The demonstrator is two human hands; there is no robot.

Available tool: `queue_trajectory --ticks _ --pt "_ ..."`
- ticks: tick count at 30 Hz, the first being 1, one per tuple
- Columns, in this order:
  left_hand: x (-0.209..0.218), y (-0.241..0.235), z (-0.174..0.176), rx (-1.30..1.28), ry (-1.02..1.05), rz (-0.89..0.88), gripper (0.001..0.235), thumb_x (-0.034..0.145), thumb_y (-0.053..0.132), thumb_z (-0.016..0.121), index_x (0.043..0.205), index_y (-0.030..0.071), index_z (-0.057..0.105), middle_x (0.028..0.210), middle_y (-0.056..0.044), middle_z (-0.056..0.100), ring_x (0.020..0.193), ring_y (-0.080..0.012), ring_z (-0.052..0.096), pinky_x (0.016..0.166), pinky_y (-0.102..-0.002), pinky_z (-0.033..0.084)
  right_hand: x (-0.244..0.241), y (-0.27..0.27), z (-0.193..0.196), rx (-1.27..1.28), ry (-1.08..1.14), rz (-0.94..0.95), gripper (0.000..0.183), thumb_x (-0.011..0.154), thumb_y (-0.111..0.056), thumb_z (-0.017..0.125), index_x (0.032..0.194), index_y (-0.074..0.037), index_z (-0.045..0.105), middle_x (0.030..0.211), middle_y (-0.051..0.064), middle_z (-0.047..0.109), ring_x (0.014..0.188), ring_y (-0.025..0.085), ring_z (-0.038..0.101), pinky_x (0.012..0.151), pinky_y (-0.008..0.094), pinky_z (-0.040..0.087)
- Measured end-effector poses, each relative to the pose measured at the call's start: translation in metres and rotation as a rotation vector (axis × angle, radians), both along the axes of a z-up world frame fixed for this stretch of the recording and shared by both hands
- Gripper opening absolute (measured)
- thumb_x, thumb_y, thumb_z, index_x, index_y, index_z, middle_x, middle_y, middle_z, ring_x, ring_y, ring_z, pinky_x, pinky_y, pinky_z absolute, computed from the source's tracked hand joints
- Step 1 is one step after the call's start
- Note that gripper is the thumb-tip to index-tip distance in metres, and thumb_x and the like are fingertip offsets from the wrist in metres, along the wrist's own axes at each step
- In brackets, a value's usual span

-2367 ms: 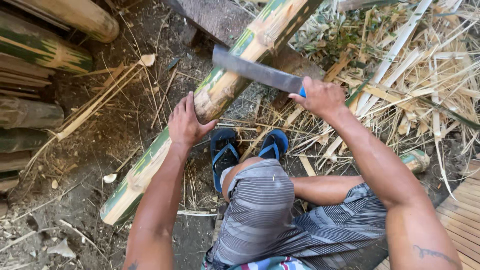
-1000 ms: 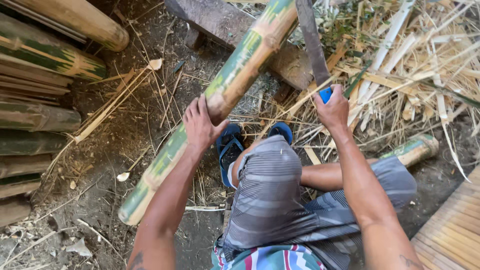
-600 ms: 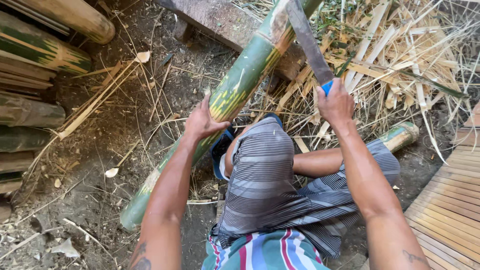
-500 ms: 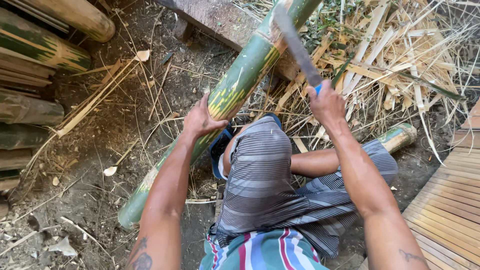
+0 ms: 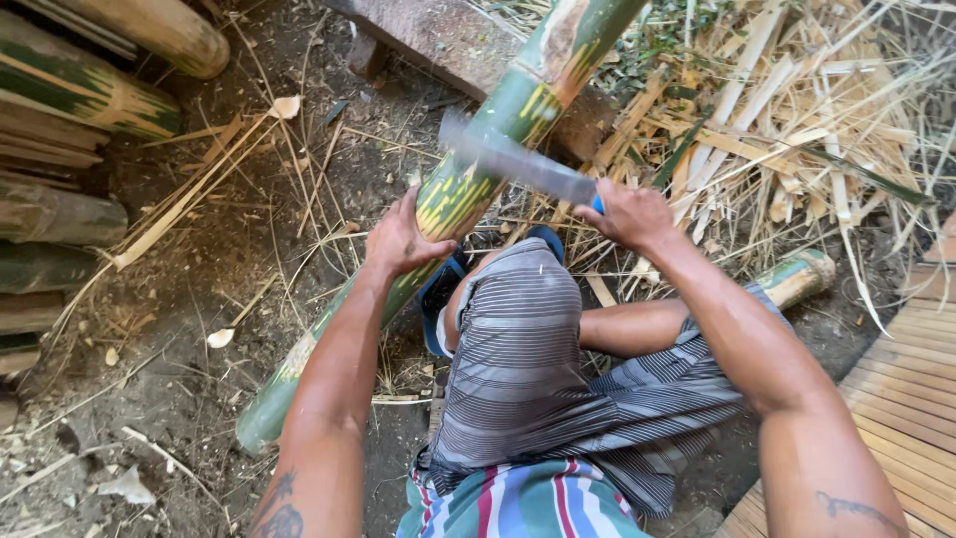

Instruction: The person sits on the ground and uses a machete to peel the outer green layer off a long bamboo pole. They repeatedly strike the bamboo to remove strips of the outer skin, rotating the pole to access different sides.

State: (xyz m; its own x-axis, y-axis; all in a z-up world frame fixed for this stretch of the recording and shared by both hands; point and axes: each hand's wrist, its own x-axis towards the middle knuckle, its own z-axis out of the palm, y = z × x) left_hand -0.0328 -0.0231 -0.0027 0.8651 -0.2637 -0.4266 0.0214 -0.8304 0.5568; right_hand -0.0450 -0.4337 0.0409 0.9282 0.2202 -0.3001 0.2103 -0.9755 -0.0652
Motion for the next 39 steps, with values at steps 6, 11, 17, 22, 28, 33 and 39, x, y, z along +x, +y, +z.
queue_trajectory --ticks 6,11,17,22,28,33,39 --pt "0.004 -0.005 0.001 0.007 0.037 0.009 0.131 0.057 0.065 0.082 0.161 0.014 0.023 0.140 -0.021 0.056 0.121 -0.0382 0.061 0.101 -0.047 0.053 -0.008 -0.016 -0.025 -0.019 -0.059 -0.156 0.055 0.112 -0.058 0.041 0.094 -0.008 0.053 0.062 0.007 0.056 0.048 0.021 0.055 0.042 0.041 0.048" --pt "-0.005 0.004 -0.001 0.017 0.023 0.006 0.129 0.058 0.065 0.085 0.160 0.012 0.025 0.140 -0.023 0.055 0.124 -0.0387 0.059 0.104 -0.049 0.050 -0.002 -0.036 -0.024 0.026 -0.291 -0.123 0.055 0.106 -0.062 0.043 0.096 -0.008 0.051 0.068 0.010 0.061 0.051 0.025 0.061 0.046 0.042 0.052" --pt "-0.005 -0.003 0.010 0.006 -0.048 0.011 0.127 0.059 0.062 0.086 0.158 0.010 0.027 0.141 -0.025 0.053 0.125 -0.0404 0.058 0.104 -0.050 0.049 0.010 0.014 0.023 0.055 -0.019 -0.317 0.054 0.109 -0.056 0.039 0.105 -0.004 0.052 0.077 0.018 0.067 0.064 0.037 0.070 0.056 0.052 0.057" --pt "-0.010 -0.007 0.009 0.019 -0.058 0.036 0.126 0.061 0.063 0.086 0.158 0.009 0.025 0.140 -0.025 0.054 0.123 -0.0406 0.058 0.102 -0.050 0.050 -0.007 0.040 0.025 -0.037 0.033 0.025 0.062 0.101 -0.064 0.046 0.104 -0.003 0.054 0.080 0.020 0.071 0.072 0.039 0.073 0.074 0.057 0.057" --pt "-0.016 -0.011 0.007 0.011 -0.103 0.031 0.123 0.063 0.062 0.086 0.158 0.008 0.028 0.142 -0.025 0.053 0.126 -0.0404 0.057 0.103 -0.050 0.050 0.024 0.011 0.064 -0.005 0.010 -0.350 0.056 0.110 -0.054 0.044 0.110 0.001 0.053 0.079 0.027 0.070 0.071 0.043 0.071 0.065 0.056 0.058" --pt "-0.021 -0.020 0.012 0.069 -0.048 0.036 0.130 0.061 0.063 0.087 0.156 0.004 0.021 0.145 -0.023 0.045 0.129 -0.0385 0.053 0.100 -0.048 0.051 -0.018 0.039 0.065 -0.126 0.149 0.015 0.060 0.099 -0.064 0.047 0.102 -0.004 0.054 0.080 0.021 0.071 0.075 0.039 0.074 0.062 0.051 0.060" --pt "-0.035 -0.027 0.006 0.075 -0.237 0.063 0.125 0.061 0.060 0.090 0.155 0.008 0.026 0.145 -0.021 0.047 0.130 -0.0389 0.052 0.103 -0.053 0.048 0.000 0.017 0.051 -0.107 0.049 -0.184 0.059 0.107 -0.063 0.048 0.107 -0.005 0.056 0.079 0.023 0.072 0.074 0.041 0.074 0.068 0.055 0.058"
